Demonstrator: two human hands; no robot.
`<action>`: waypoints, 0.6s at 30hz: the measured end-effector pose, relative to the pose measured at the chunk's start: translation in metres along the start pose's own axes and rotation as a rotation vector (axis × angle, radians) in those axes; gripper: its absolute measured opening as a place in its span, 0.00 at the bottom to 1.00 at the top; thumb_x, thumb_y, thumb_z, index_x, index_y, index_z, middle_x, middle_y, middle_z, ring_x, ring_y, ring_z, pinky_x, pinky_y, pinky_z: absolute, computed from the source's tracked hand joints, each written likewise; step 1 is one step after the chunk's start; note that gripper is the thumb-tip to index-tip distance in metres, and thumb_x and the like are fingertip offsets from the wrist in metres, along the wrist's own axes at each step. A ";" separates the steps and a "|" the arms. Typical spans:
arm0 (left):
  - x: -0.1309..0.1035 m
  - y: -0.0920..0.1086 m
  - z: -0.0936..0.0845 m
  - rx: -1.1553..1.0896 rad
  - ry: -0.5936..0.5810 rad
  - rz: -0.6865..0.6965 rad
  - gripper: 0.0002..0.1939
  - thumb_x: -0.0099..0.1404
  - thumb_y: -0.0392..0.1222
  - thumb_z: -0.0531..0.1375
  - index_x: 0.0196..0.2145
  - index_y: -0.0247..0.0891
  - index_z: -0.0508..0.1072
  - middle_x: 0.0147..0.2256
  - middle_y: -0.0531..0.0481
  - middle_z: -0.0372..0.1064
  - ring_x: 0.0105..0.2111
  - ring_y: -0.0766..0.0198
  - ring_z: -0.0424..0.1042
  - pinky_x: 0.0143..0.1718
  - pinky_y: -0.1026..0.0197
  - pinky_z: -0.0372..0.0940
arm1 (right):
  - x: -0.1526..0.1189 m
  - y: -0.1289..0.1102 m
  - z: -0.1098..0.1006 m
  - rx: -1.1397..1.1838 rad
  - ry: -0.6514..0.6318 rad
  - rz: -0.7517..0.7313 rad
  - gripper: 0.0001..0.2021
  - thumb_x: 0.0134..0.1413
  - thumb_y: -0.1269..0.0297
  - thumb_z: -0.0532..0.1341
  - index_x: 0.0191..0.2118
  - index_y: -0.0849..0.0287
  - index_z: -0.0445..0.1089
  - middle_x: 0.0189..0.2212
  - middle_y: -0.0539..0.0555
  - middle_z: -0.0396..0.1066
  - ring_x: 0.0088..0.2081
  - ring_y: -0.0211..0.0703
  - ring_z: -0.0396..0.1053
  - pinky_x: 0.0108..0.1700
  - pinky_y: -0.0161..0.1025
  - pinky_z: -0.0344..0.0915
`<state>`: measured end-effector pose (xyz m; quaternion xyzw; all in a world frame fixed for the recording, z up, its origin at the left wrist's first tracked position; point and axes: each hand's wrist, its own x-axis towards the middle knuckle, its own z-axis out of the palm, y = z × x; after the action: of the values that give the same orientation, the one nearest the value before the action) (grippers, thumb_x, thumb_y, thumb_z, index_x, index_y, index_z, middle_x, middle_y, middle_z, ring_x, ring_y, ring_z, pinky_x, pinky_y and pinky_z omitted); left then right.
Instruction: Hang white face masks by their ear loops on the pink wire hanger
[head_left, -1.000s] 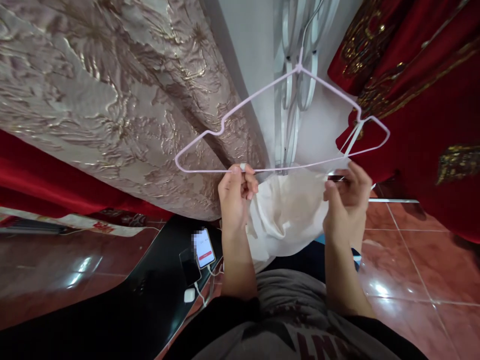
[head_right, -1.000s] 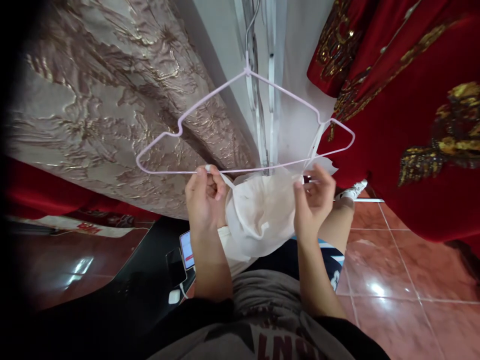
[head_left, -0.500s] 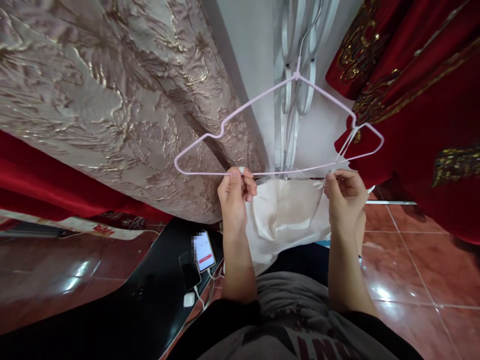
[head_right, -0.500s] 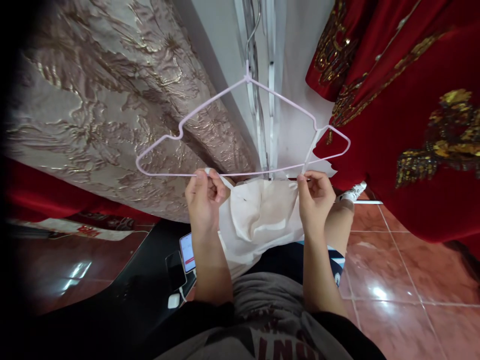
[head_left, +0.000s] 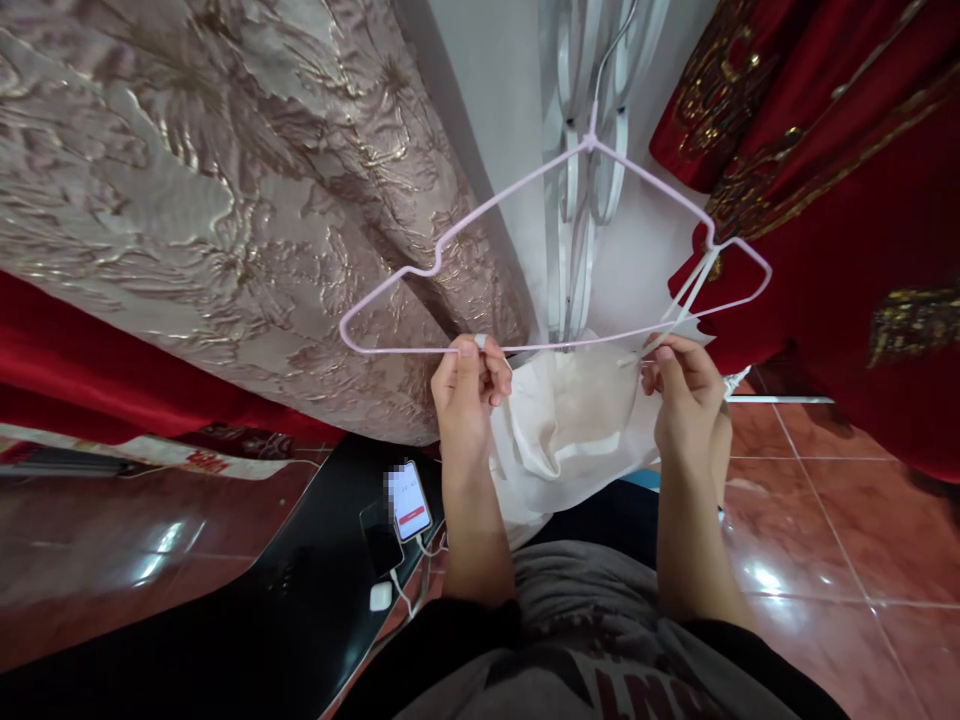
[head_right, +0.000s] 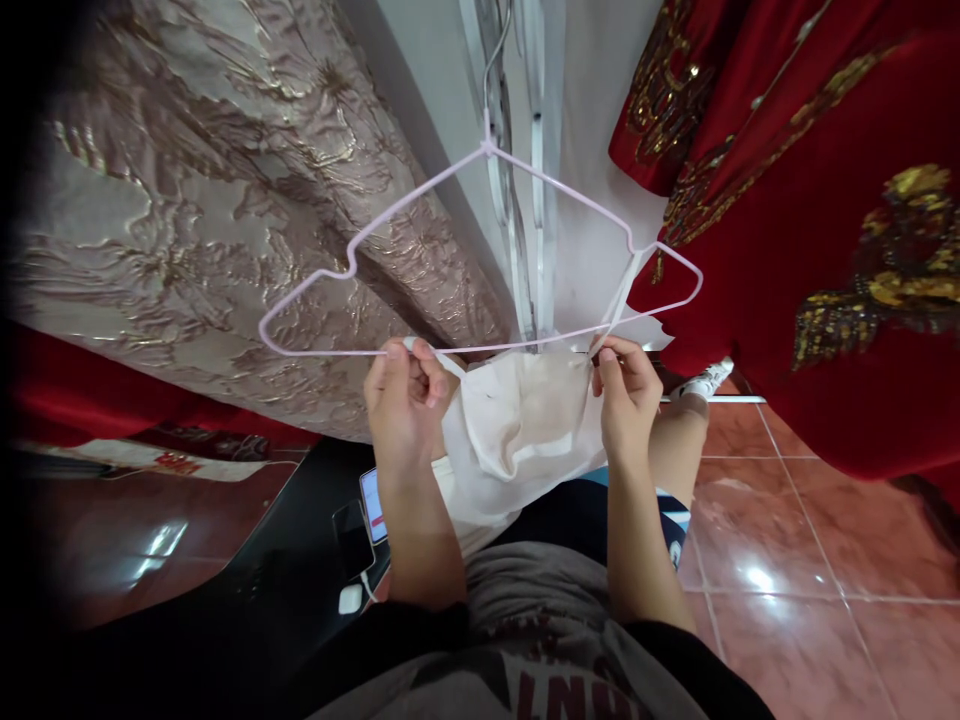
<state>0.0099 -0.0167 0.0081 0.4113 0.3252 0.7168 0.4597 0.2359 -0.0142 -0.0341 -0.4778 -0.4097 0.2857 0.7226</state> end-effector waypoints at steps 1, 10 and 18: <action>0.000 0.000 0.000 -0.003 0.003 -0.002 0.24 0.74 0.63 0.69 0.35 0.38 0.78 0.21 0.55 0.66 0.20 0.71 0.60 0.20 0.69 0.55 | -0.001 -0.001 0.000 0.011 -0.016 -0.008 0.10 0.62 0.54 0.70 0.41 0.54 0.79 0.29 0.47 0.72 0.24 0.32 0.60 0.26 0.36 0.57; -0.001 0.001 -0.004 0.008 0.021 -0.019 0.24 0.75 0.63 0.69 0.35 0.39 0.75 0.24 0.54 0.69 0.21 0.71 0.64 0.21 0.68 0.56 | 0.006 -0.009 0.003 0.239 0.019 0.017 0.10 0.54 0.54 0.73 0.36 0.54 0.78 0.22 0.43 0.60 0.21 0.30 0.53 0.24 0.34 0.51; 0.005 0.003 -0.007 0.049 0.012 -0.028 0.25 0.76 0.65 0.66 0.34 0.41 0.72 0.20 0.55 0.67 0.18 0.69 0.62 0.20 0.65 0.55 | 0.012 -0.028 -0.007 0.000 -0.009 -0.277 0.12 0.62 0.64 0.67 0.46 0.45 0.88 0.34 0.51 0.80 0.23 0.34 0.56 0.25 0.39 0.52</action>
<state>0.0017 -0.0142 0.0091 0.4134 0.3510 0.7045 0.4577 0.2487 -0.0188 -0.0059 -0.4156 -0.4748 0.1854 0.7533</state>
